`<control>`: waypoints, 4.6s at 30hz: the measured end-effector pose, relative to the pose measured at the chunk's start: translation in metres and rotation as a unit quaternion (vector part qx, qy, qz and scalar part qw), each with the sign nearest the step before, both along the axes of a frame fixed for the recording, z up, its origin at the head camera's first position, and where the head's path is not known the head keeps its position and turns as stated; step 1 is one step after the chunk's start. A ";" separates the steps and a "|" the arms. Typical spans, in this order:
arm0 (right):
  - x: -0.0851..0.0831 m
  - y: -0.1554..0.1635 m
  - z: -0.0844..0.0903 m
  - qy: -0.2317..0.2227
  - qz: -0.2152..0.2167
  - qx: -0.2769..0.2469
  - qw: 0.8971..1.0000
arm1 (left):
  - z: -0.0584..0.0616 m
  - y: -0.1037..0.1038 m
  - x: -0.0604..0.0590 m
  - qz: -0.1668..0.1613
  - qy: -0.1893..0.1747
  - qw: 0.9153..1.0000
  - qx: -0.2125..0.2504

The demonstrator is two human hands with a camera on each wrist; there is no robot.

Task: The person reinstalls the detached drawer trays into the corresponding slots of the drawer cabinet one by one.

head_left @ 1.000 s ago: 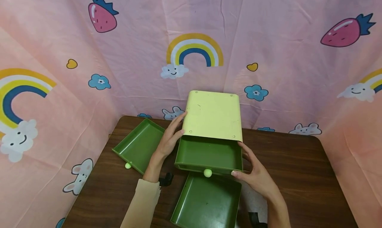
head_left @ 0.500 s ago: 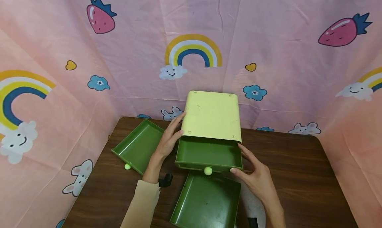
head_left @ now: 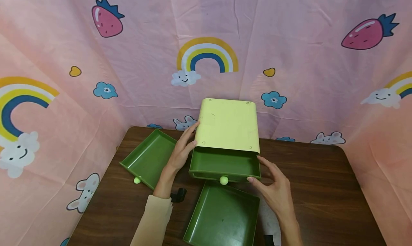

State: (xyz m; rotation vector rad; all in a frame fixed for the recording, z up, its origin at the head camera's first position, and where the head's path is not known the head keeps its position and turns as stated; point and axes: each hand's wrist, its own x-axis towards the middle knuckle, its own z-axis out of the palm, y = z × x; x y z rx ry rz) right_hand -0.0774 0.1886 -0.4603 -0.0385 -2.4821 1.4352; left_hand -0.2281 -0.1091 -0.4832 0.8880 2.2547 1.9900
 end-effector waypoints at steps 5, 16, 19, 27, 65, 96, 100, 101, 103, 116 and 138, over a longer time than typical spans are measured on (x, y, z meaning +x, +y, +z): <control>0.000 -0.002 -0.001 0.023 -0.018 -0.001 1.000 | 0.001 0.000 0.001 0.001 -0.006 1.000 -0.005; -0.005 -0.006 -0.001 0.055 -0.059 -0.007 0.997 | 0.005 0.000 0.003 0.000 -0.020 1.000 -0.002; -0.008 -0.006 0.001 0.069 -0.064 -0.010 0.996 | 0.001 0.000 0.001 0.003 -0.014 1.000 0.000; -0.013 -0.005 0.000 0.068 -0.059 0.001 0.996 | -0.002 0.000 -0.001 -0.001 -0.005 1.000 0.008; -0.034 -0.001 -0.006 0.046 -0.034 -0.015 0.998 | 0.002 0.001 -0.001 0.003 -0.001 1.000 0.001; -0.051 -0.003 -0.001 0.033 -0.044 0.001 0.998 | 0.000 0.002 0.001 0.009 0.000 1.000 0.014; -0.053 -0.003 -0.001 0.037 -0.046 -0.002 0.998 | 0.000 0.002 0.000 0.007 0.004 1.000 0.013; -0.054 -0.003 -0.001 0.037 -0.048 -0.002 0.998 | 0.001 0.002 0.000 0.006 0.000 1.000 0.011; -0.055 -0.003 -0.001 0.040 -0.051 -0.003 0.998 | 0.005 0.003 0.001 0.004 -0.009 1.000 0.009; -0.056 -0.005 -0.001 0.031 -0.057 0.007 0.998 | 0.038 0.004 0.015 0.001 -0.011 1.000 -0.010; -0.059 -0.006 0.000 0.012 -0.060 0.013 0.998 | 0.024 0.004 0.009 0.005 -0.001 1.000 -0.004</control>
